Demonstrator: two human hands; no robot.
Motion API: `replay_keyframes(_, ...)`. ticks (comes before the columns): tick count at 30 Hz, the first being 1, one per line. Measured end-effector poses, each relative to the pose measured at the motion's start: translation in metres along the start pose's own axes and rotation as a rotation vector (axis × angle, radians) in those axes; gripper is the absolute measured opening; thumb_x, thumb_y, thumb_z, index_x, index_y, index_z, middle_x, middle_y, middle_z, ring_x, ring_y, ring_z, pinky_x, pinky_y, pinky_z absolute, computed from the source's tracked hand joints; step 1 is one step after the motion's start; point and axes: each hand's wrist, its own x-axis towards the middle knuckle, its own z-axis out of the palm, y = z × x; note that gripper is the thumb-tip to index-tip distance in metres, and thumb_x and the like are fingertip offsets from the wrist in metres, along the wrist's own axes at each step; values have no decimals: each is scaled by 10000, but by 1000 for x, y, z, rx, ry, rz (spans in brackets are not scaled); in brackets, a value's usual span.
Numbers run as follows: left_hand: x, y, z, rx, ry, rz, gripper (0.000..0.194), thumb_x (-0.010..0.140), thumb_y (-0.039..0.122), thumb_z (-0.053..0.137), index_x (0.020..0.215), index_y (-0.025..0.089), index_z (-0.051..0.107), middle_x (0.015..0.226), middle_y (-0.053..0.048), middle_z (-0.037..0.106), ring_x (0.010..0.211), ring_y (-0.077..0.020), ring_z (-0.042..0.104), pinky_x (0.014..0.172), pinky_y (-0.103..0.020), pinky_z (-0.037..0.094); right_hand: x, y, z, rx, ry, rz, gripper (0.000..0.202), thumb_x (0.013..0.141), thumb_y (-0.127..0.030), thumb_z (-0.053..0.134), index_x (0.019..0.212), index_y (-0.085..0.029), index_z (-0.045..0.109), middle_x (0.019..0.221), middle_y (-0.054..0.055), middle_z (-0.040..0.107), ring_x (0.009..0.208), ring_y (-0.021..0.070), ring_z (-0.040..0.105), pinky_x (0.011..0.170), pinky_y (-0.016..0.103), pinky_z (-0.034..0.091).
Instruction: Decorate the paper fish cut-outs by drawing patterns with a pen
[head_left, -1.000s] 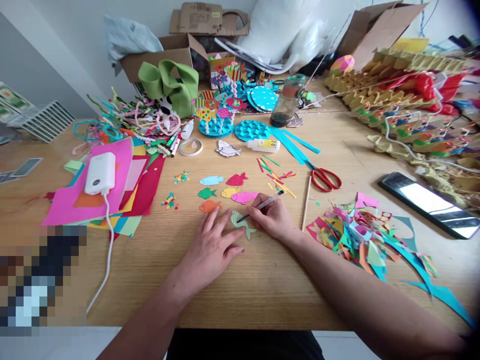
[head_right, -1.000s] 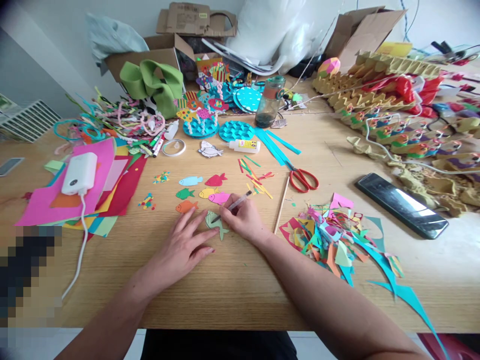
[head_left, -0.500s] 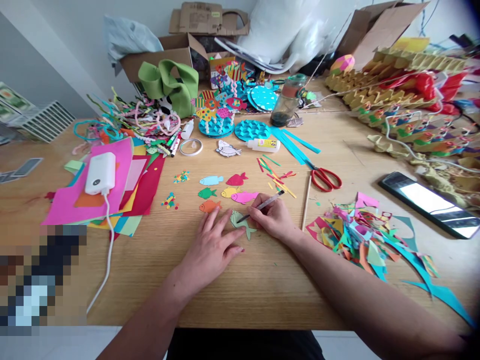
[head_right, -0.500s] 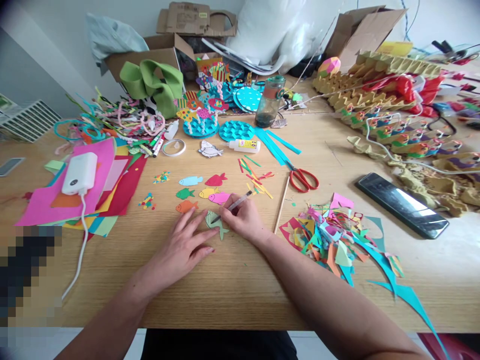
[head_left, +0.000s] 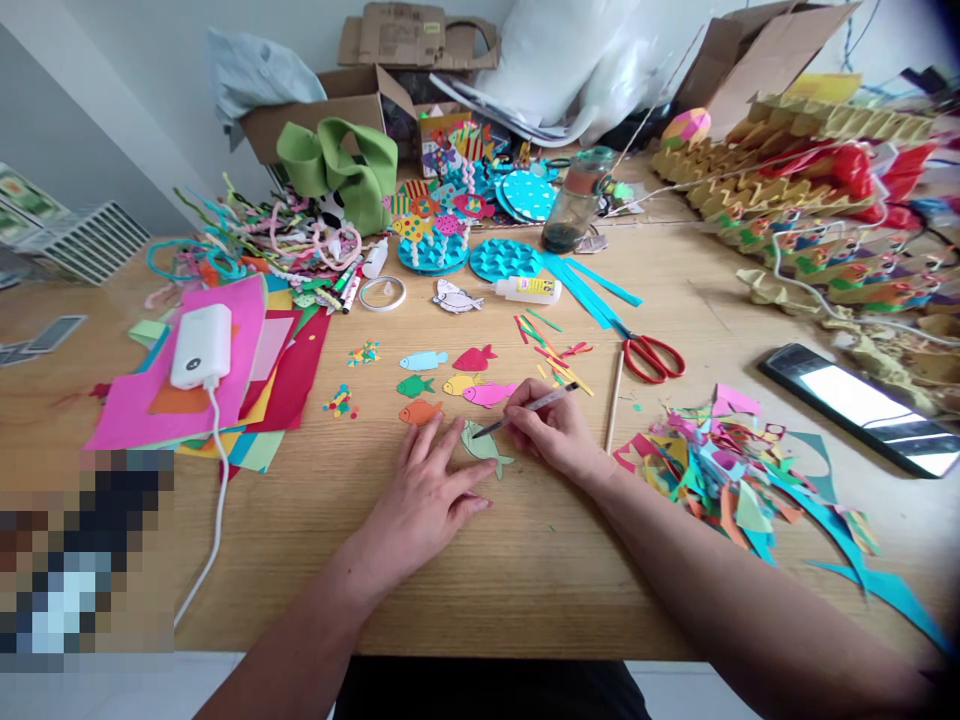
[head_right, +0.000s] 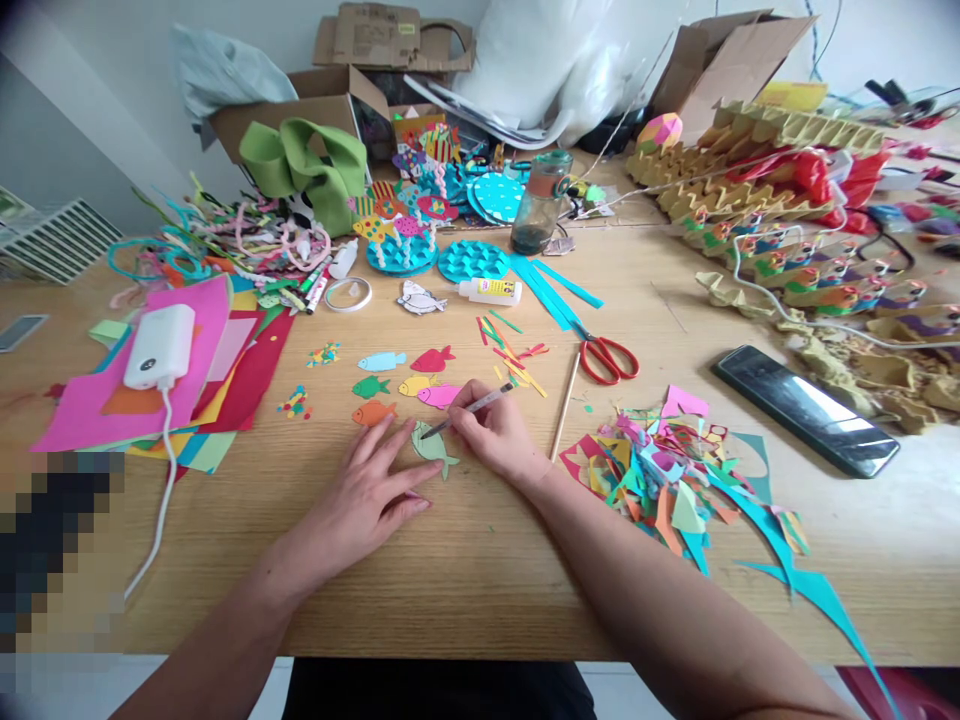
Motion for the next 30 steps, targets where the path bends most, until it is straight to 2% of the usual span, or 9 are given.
replay_keyframes(9,-1,0,-1,12,-15,6,387,903,406,599,1288,368,591,1535,-62,342,1440,-348,212,1132,-604,261,4,3,-4,-9,11,21,179,722,-305,619,680,-199,481,524,-20,575,394,88,477,370,197,328)
replay_keyframes(30,0,1,0,53,-48,-4,415,910,403,590,1321,351,563,1519,-76,365,1437,-353,213,1126,-613,262,3,1,-1,10,-3,31,151,698,-259,614,657,-195,485,485,-29,565,370,82,469,364,185,337)
